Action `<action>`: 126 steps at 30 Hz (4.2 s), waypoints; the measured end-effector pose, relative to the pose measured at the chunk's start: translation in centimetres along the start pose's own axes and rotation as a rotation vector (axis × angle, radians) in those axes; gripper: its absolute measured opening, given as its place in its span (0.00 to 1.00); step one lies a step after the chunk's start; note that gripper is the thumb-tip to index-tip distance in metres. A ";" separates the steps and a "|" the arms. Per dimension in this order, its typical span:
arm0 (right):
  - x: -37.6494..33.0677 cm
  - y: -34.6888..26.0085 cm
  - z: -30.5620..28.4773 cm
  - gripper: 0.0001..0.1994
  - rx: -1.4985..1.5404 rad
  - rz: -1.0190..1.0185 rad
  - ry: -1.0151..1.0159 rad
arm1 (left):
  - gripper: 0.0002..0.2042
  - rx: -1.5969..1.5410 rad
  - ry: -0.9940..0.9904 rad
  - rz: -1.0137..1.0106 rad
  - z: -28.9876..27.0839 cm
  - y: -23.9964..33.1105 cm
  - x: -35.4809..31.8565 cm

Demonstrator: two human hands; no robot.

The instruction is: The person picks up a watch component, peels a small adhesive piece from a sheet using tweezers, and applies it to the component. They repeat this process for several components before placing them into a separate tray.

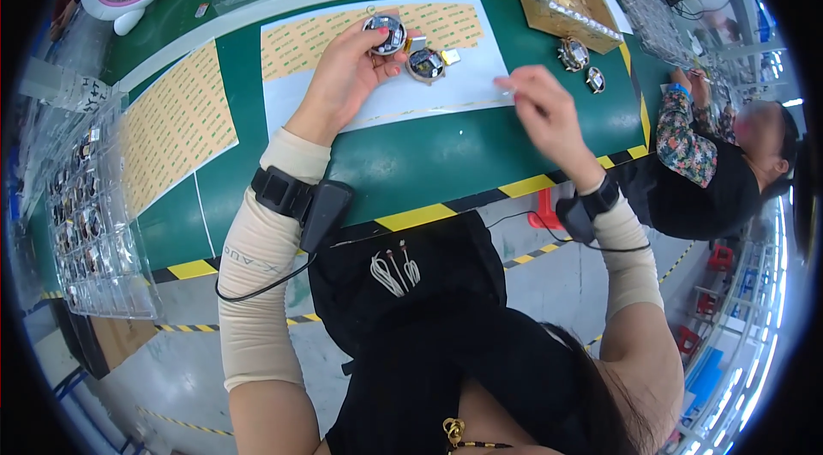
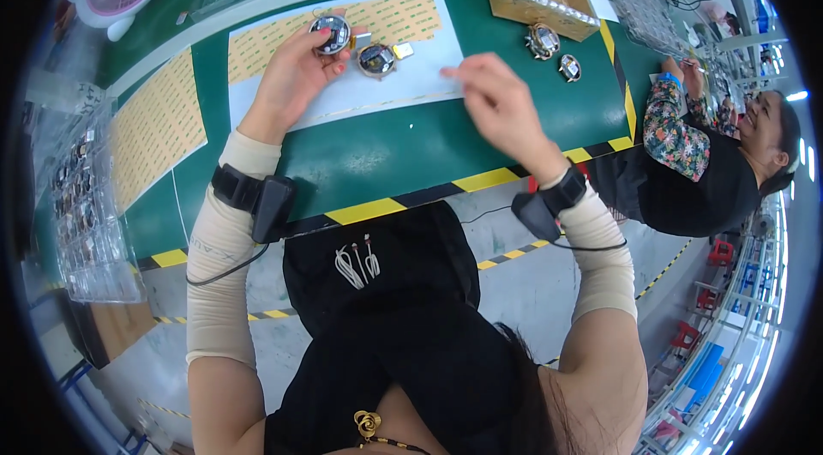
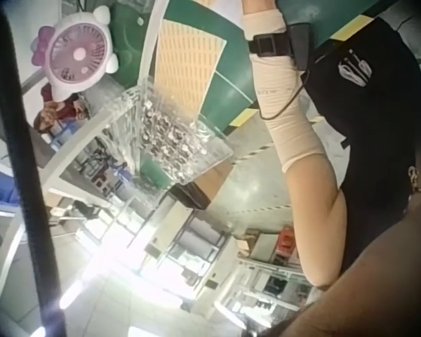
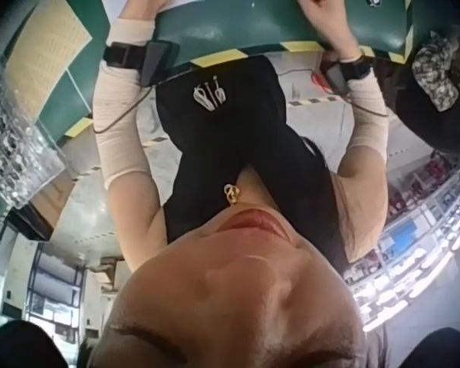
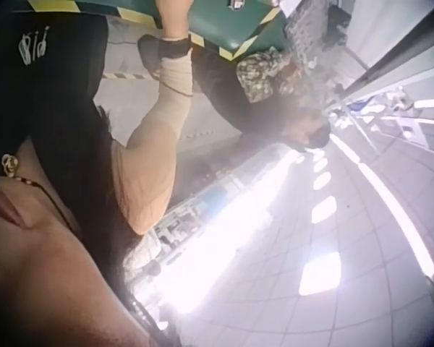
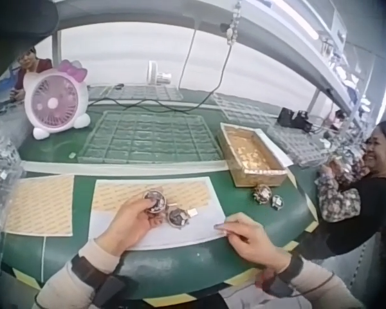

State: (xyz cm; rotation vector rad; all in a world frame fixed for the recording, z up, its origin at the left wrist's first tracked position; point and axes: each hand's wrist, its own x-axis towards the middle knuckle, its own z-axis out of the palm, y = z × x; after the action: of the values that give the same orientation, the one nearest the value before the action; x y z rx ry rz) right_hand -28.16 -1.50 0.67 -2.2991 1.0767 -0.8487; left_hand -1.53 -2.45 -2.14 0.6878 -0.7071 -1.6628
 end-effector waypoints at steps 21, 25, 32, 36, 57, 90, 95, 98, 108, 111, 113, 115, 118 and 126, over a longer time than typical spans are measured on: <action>5.9 1.5 -5.2 0.08 -0.260 0.062 0.323 | 0.16 -0.054 -0.079 -0.013 0.0 0.0 0.6; 10.8 7.3 -11.4 0.12 -0.668 0.155 0.353 | 0.16 -0.084 -0.044 -0.041 0.2 -0.1 0.4; 13.5 11.5 -12.1 0.13 -0.667 0.264 0.051 | 0.16 -0.155 0.036 -0.041 -0.3 -0.3 0.6; 13.7 13.4 -11.7 0.14 -0.670 0.156 0.013 | 0.15 -0.127 0.059 -0.047 -1.0 -0.2 0.7; 11.6 5.8 -10.5 0.16 -0.595 0.162 0.453 | 0.17 -0.197 -0.002 -0.084 0.1 0.5 0.3; 4.7 6.6 -1.0 0.12 0.912 0.552 0.157 | 0.26 -0.104 -0.006 -0.293 2.6 -1.3 8.8; 5.0 6.5 -1.1 0.13 1.006 0.564 0.177 | 0.27 -0.101 -0.007 -0.276 2.5 -1.3 8.7; 4.9 6.3 -1.2 0.13 1.100 0.536 0.203 | 0.28 -0.111 -0.009 -0.243 2.6 -1.3 8.5; 5.5 5.3 -1.6 0.12 0.931 0.494 0.208 | 0.25 -0.209 0.064 -0.089 1.8 -1.5 7.2; 5.2 5.2 -0.8 0.10 0.940 0.598 0.149 | 0.26 -0.205 0.070 -0.089 1.5 -1.4 6.6; 5.5 5.3 -0.5 0.10 0.934 0.580 0.140 | 0.26 -0.203 0.070 -0.086 1.4 -1.3 6.6; 5.8 5.4 -0.2 0.10 0.928 0.550 0.126 | 0.27 -0.209 0.074 -0.085 1.4 -1.5 6.8; 5.6 5.2 -0.1 0.11 0.945 0.514 0.118 | 0.28 -0.217 0.078 -0.084 1.4 -1.5 6.8; 6.6 4.9 -1.0 0.13 1.020 0.470 0.171 | 0.29 -0.232 0.062 -0.081 1.1 -1.6 6.7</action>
State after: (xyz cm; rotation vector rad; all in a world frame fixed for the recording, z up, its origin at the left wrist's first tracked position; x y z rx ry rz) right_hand -28.04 -9.76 0.56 -1.0999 0.8812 -1.0640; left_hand -4.63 -8.65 -3.17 0.6050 -0.4382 -1.7570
